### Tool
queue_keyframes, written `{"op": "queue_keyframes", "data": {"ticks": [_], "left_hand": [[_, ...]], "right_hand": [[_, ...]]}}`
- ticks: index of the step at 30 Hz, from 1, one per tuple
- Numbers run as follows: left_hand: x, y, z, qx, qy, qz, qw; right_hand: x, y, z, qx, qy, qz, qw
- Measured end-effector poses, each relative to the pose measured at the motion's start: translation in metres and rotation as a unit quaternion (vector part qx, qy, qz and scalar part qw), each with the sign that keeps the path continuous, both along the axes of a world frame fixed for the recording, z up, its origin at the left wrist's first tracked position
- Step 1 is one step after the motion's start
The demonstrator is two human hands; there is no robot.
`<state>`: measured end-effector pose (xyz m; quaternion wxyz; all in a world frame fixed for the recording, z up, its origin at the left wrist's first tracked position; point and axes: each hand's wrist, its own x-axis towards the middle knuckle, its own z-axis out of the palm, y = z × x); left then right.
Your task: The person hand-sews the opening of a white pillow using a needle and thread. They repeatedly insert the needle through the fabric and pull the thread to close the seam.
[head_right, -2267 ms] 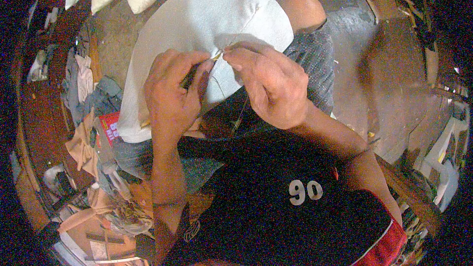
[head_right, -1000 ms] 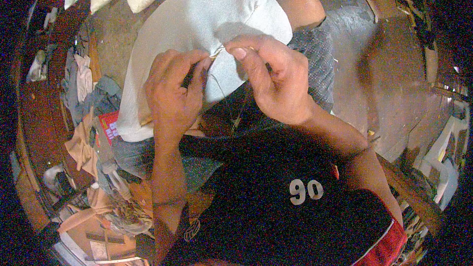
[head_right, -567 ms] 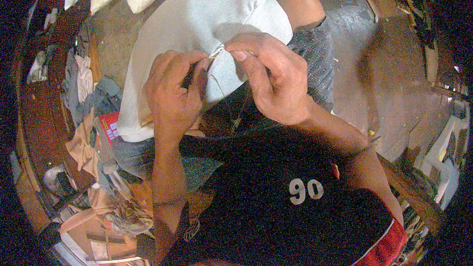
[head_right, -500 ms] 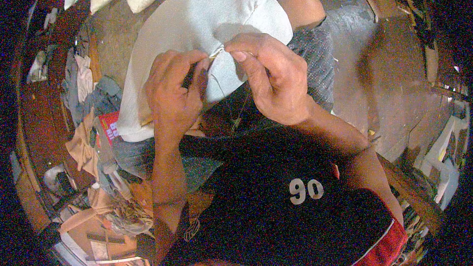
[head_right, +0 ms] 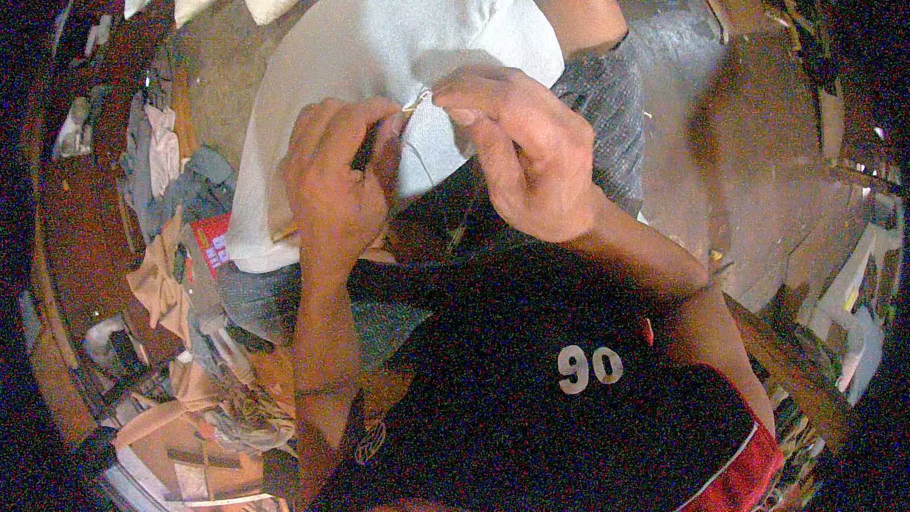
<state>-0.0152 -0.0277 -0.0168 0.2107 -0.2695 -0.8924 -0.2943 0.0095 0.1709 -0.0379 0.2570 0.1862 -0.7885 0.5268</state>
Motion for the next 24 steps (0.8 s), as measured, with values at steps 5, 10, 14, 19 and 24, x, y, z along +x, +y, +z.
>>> {"op": "queue_keyframes", "data": {"ticks": [5, 10, 14, 19, 24], "left_hand": [[0.0009, 0.0011, 0.0011, 0.003, -0.001, 0.001, 1.0], [0.001, -0.0003, 0.0019, 0.0, -0.01, -0.003, 1.0], [0.0008, -0.0012, 0.0007, 0.002, -0.004, -0.004, 1.0], [0.0012, -0.0011, 0.0009, 0.002, -0.008, -0.005, 1.0], [0.0016, -0.0011, 0.0002, -0.003, -0.006, -0.004, 1.0]], "right_hand": [[-0.0015, 0.0008, -0.0047, -0.002, 0.013, 0.006, 1.0], [0.0021, -0.002, -0.0027, -0.008, 0.001, 0.006, 1.0], [0.0007, -0.0013, -0.0045, 0.016, 0.028, 0.0, 0.999], [0.001, -0.0018, -0.0031, 0.024, 0.033, -0.009, 0.999], [-0.0001, -0.0032, -0.0044, 0.027, 0.037, -0.015, 0.999]]}}
